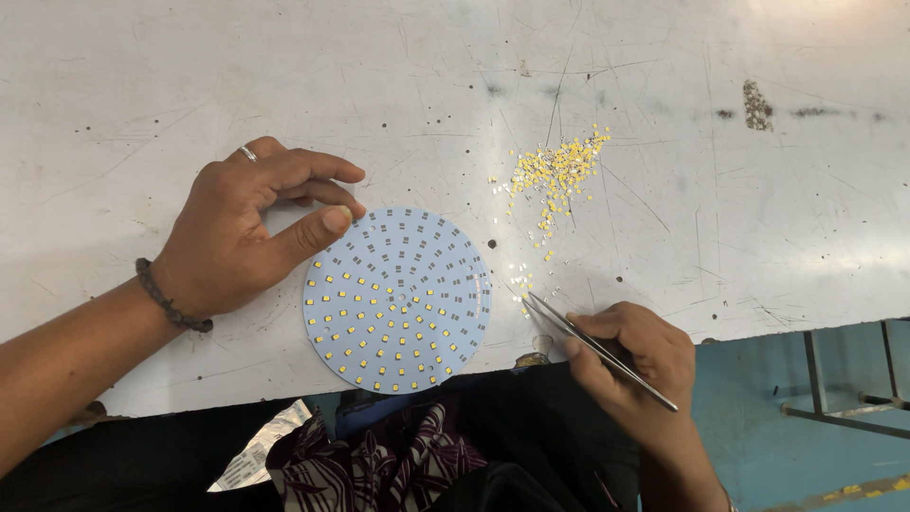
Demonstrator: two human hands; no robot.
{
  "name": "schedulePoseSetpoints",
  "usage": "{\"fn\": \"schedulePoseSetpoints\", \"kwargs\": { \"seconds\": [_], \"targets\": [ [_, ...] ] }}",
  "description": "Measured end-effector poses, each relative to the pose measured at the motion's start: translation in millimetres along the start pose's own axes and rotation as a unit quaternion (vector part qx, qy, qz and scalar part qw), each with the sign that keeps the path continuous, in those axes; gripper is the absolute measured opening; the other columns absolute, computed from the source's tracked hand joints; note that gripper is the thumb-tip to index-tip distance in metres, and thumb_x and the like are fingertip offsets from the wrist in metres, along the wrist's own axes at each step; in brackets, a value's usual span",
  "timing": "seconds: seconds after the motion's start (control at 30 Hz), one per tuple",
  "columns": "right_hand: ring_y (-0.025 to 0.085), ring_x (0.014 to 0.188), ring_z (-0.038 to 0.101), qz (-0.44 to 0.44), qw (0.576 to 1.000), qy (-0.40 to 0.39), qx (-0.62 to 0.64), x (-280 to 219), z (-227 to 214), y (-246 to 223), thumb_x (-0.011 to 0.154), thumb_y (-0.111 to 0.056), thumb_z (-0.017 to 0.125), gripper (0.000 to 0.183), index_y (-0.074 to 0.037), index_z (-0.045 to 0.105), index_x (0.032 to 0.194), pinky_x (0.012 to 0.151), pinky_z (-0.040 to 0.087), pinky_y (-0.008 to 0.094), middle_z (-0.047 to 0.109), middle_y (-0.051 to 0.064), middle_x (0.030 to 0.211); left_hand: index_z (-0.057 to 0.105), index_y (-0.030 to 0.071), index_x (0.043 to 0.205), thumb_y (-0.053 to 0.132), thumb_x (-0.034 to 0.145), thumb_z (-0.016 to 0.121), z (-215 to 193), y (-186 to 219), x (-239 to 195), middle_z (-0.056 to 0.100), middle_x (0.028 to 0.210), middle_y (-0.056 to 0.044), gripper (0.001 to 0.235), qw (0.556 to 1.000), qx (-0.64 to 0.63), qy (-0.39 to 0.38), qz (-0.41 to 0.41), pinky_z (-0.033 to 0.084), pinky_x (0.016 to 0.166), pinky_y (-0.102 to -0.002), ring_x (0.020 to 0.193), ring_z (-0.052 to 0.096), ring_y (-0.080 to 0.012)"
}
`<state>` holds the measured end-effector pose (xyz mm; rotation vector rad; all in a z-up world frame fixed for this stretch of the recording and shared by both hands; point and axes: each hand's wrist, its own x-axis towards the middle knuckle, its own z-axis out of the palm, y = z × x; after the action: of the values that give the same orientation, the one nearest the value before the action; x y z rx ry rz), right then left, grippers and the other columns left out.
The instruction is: The person uses tweezers to pick up small yellow LED chips from a pile on the table and places them one by one into designated spots on a circular LED board. The board is held steady with the left hand while the right hand positions each chip.
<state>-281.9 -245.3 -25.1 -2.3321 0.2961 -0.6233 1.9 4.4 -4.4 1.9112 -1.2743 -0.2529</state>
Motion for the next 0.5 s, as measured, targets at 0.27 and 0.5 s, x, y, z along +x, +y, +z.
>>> {"fn": "schedulePoseSetpoints", "kwargs": {
  "seconds": [0.27, 0.5],
  "targets": [
    [0.015, 0.053, 0.056, 0.002, 1.000, -0.005, 0.028, -11.0, 5.6, -11.8, 0.077, -0.006, 0.076, 0.012, 0.001, 0.067, 0.083, 0.051, 0.040, 0.026, 0.063, 0.007, 0.069, 0.072, 0.006, 0.120, 0.049, 0.100, 0.064, -0.6, -1.0, 1.0, 0.079, 0.092, -0.002, 0.048, 1.000, 0.000, 0.007, 0.008, 0.056, 0.074, -0.029, 0.084, 0.063, -0.0114],
    [0.021, 0.060, 0.059, -0.142, 0.989, -0.017, 0.035, -24.9, 30.5, -32.6, 0.076, -0.004, 0.074, 0.013, 0.001, 0.063, 0.081, 0.058, 0.045, 0.032, 0.063, 0.008, 0.071, 0.073, 0.008, 0.117, 0.052, 0.100, 0.065, 0.9, -4.9, -1.0, 0.079, 0.089, 0.000, 0.048, 0.999, 0.018, 0.017, 0.022, 0.053, 0.076, -0.030, 0.081, 0.062, -0.0126]
  ]
}}
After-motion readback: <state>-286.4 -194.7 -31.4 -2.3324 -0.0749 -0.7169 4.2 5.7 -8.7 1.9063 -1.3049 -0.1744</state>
